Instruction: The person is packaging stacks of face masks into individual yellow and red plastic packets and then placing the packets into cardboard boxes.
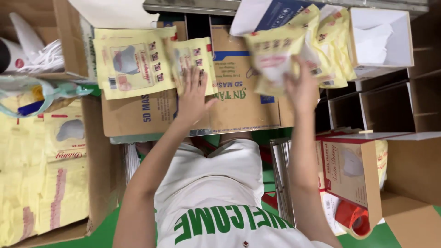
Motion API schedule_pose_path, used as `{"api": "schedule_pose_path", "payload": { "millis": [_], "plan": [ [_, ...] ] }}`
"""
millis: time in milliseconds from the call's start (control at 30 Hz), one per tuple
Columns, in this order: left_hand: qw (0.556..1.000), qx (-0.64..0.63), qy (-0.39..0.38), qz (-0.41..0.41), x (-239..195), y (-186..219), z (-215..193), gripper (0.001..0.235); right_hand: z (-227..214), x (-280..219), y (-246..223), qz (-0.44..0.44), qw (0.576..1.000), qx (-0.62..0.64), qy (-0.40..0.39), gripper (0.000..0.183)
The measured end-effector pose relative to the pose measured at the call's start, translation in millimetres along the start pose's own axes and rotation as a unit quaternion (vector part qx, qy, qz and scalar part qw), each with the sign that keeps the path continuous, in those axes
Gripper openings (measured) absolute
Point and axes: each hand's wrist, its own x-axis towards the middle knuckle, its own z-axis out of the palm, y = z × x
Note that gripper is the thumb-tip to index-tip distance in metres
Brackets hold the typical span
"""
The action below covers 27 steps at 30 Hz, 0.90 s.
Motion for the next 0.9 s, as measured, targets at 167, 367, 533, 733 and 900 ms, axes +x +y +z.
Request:
{"api": "schedule_pose_path", "payload": {
  "millis": [167,367,533,733,900],
  "plan": [
    [0.992,0.115,-0.01,-0.049,-17.7,-66.5,-5.4,0.106,-16.8,55.6,7.4,-0.112,0.979,-0.167,0.014,0.058],
    [0.977,0.146,0.09,-0.124,-33.6,-125.3,-38.1,0.101,0.2,16.7,-49.4,-0.26,0.938,-0.209,0.098,0.059],
    [0.979,0.083,0.174,-0.061,-49.9,-164.6,-88.1,0.098,54.3,-33.9,-84.8,-0.354,0.933,-0.063,0.014,0.049],
    [0.952,0.117,0.282,-0.007,-128.9,-138.1,-165.8,0.051,96.3,-50.4,-73.4,-0.366,0.929,-0.023,-0.06,0.04],
    [0.843,0.265,0.331,-0.331,-274.9,-226.7,-193.1,0.036,111.2,-52.2,-59.2,-0.326,0.942,0.006,-0.076,0.037]
  ]
}}
